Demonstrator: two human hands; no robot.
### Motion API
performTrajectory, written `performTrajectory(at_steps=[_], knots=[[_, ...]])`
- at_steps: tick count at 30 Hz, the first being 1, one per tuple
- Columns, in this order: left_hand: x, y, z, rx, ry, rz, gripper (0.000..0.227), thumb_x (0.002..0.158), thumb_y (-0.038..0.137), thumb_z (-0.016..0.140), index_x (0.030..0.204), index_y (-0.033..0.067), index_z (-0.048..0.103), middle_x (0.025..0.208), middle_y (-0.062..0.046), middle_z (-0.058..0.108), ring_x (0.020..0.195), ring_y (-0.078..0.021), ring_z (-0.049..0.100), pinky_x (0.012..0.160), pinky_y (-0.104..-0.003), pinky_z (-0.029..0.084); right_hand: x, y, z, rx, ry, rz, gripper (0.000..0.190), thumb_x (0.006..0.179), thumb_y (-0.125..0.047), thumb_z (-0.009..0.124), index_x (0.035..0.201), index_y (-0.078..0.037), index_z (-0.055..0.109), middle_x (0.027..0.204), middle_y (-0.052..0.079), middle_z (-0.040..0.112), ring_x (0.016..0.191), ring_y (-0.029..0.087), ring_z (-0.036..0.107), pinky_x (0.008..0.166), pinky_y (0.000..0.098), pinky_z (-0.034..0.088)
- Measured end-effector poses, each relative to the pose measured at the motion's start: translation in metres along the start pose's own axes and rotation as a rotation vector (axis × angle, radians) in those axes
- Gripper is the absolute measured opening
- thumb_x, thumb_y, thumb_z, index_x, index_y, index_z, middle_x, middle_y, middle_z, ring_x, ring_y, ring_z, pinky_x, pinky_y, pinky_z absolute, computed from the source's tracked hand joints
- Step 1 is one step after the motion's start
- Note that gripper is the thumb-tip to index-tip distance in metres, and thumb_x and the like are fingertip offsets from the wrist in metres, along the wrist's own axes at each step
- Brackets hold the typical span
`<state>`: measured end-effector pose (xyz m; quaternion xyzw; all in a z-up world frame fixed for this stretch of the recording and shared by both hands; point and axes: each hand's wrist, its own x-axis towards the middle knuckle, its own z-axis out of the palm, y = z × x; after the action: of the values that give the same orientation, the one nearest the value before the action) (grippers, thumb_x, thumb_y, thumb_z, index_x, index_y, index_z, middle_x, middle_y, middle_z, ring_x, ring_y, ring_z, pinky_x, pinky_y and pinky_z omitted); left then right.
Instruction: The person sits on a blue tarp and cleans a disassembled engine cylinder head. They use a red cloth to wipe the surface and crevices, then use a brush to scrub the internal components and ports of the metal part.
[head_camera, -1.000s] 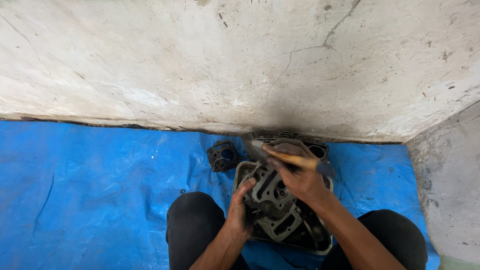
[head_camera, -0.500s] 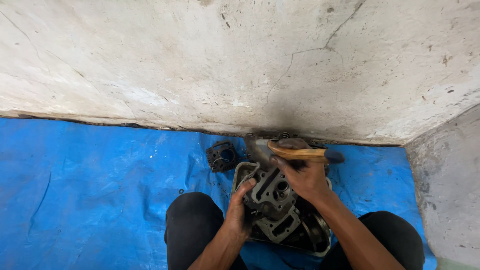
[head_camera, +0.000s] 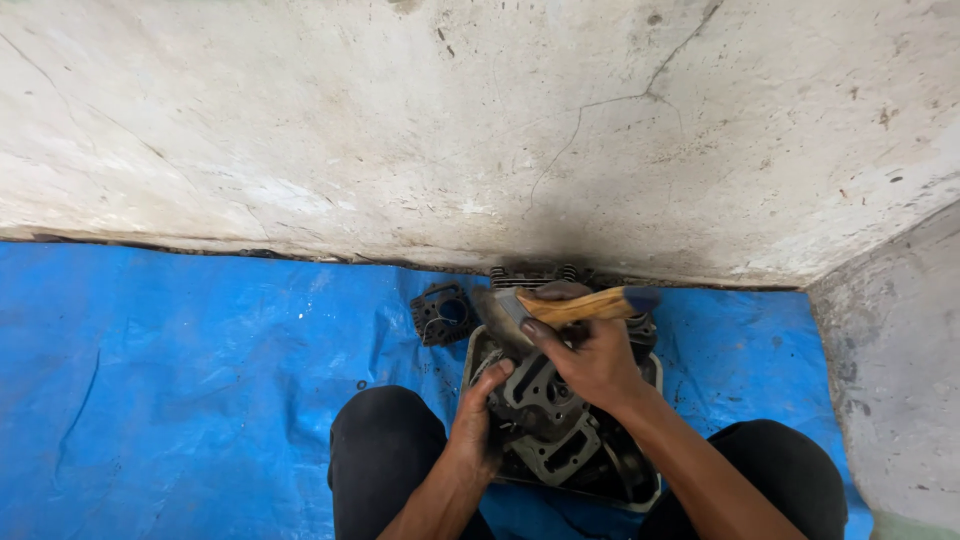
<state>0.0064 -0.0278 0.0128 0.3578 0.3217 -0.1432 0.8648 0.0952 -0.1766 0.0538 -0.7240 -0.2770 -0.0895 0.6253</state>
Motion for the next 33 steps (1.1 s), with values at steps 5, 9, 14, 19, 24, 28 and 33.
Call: performTrajectory(at_steps=[5,9,14,19,24,28,33], knots=[[-0.001,0.000,0.001,-0.011,-0.021,0.040,0.069,0.073,0.043,0.074,0.130,0.0062,0.063,0.113,-0.016,0.071,0.099,-0.0321,0.068,0.079,-0.048,0.058,-0.005,0.012,0.004,0.074,0.061,0.055,0.035,0.089,-0.005,0.079,0.122,-0.002,0.067,0.114,0.010,0.075,0.104,0.015,0.070,0.090,0.0311,0.058],[0.001,-0.002,0.000,-0.041,-0.027,0.039,0.071,0.073,0.039,0.074,0.133,0.0037,0.062,0.112,-0.019,0.074,0.100,-0.0354,0.070,0.082,-0.049,0.060,0.006,0.017,-0.009,-0.077,0.237,-0.039,0.034,0.091,-0.005,0.079,0.121,0.001,0.065,0.117,0.012,0.070,0.110,0.017,0.067,0.096,0.0322,0.055],[-0.008,0.007,0.004,-0.046,-0.009,0.174,0.079,0.069,0.033,0.077,0.139,0.0033,0.053,0.118,-0.021,0.069,0.103,-0.0360,0.070,0.084,-0.052,0.061,0.014,0.061,-0.053,-0.067,0.347,0.409,0.028,0.093,-0.013,0.070,0.117,0.000,0.064,0.106,0.011,0.069,0.099,0.020,0.064,0.087,0.0350,0.052],[-0.010,0.013,0.007,-0.101,0.020,0.337,0.092,0.063,0.025,0.081,0.144,0.0048,0.042,0.123,-0.025,0.062,0.105,-0.0364,0.070,0.084,-0.053,0.063,-0.006,0.116,-0.062,-0.204,0.013,0.809,0.034,0.095,-0.027,0.062,0.112,0.002,0.067,0.099,0.018,0.071,0.094,0.032,0.063,0.085,0.0458,0.049],[-0.012,0.018,0.006,0.167,0.128,0.585,0.107,0.056,0.021,0.089,0.148,-0.0028,0.039,0.123,-0.023,0.066,0.108,-0.0331,0.070,0.092,-0.042,0.059,-0.010,0.091,-0.037,0.045,-0.160,1.061,0.067,0.097,-0.059,0.045,0.142,-0.009,0.052,0.134,0.007,0.058,0.122,0.025,0.054,0.102,0.0476,0.041],[-0.027,0.022,0.013,0.483,0.141,0.769,0.113,0.056,0.024,0.094,0.148,-0.0061,0.034,0.130,-0.021,0.064,0.117,-0.0308,0.067,0.100,-0.038,0.055,-0.010,0.060,-0.008,0.295,-0.102,1.147,0.076,0.093,-0.068,0.044,0.145,-0.013,0.050,0.135,0.006,0.059,0.120,0.025,0.057,0.098,0.0499,0.046],[-0.045,0.037,0.033,0.681,0.106,0.844,0.116,0.056,0.030,0.091,0.150,-0.0033,0.031,0.136,-0.021,0.060,0.123,-0.0287,0.062,0.105,-0.037,0.049,-0.036,0.113,-0.001,0.630,0.152,0.972,0.052,0.101,-0.045,0.052,0.131,-0.005,0.065,0.113,0.009,0.069,0.099,0.022,0.065,0.084,0.0377,0.053]])
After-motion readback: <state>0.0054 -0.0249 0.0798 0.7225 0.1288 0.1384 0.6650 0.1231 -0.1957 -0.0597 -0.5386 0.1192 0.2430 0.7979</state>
